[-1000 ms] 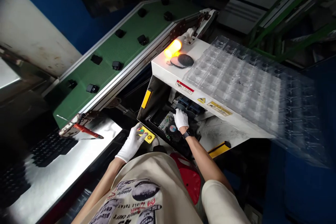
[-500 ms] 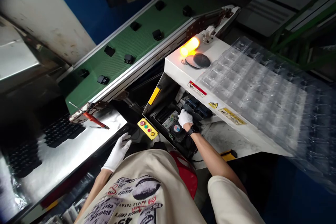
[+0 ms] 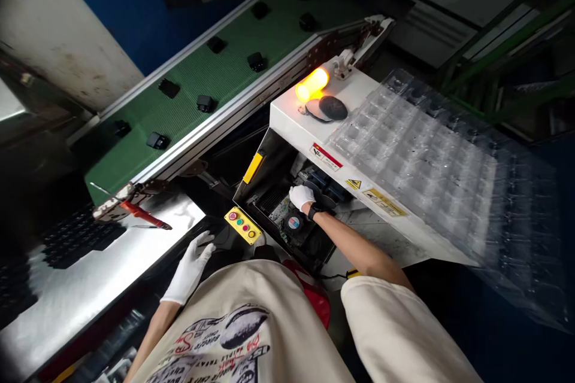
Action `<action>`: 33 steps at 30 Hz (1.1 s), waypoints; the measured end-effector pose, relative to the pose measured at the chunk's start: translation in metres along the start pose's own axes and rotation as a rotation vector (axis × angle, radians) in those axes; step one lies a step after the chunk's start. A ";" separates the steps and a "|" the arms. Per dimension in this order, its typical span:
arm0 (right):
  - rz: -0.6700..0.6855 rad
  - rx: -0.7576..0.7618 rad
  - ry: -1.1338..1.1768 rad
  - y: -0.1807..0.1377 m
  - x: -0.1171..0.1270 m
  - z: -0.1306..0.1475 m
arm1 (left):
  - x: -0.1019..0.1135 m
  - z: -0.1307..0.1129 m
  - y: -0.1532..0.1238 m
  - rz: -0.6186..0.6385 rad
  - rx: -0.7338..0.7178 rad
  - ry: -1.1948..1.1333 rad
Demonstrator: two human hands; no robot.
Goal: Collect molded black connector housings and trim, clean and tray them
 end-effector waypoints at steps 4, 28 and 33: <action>-0.020 -0.017 0.013 0.000 -0.007 -0.004 | -0.004 0.020 -0.007 -0.032 0.053 -0.044; 0.005 -0.008 0.176 -0.069 -0.003 -0.078 | 0.027 0.013 -0.004 -0.147 0.154 -0.266; -0.073 0.108 0.204 -0.050 0.014 -0.027 | 0.031 -0.022 0.016 -0.122 0.026 -0.201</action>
Point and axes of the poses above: each hand's wrist, its own y-axis towards the middle knuckle, its own x-axis out of the back of the hand, z = x × y, the point moved 5 cm from there along y, towards the middle knuckle, and after that the axes turned 15 degrees about y, right-handed, at the moved point
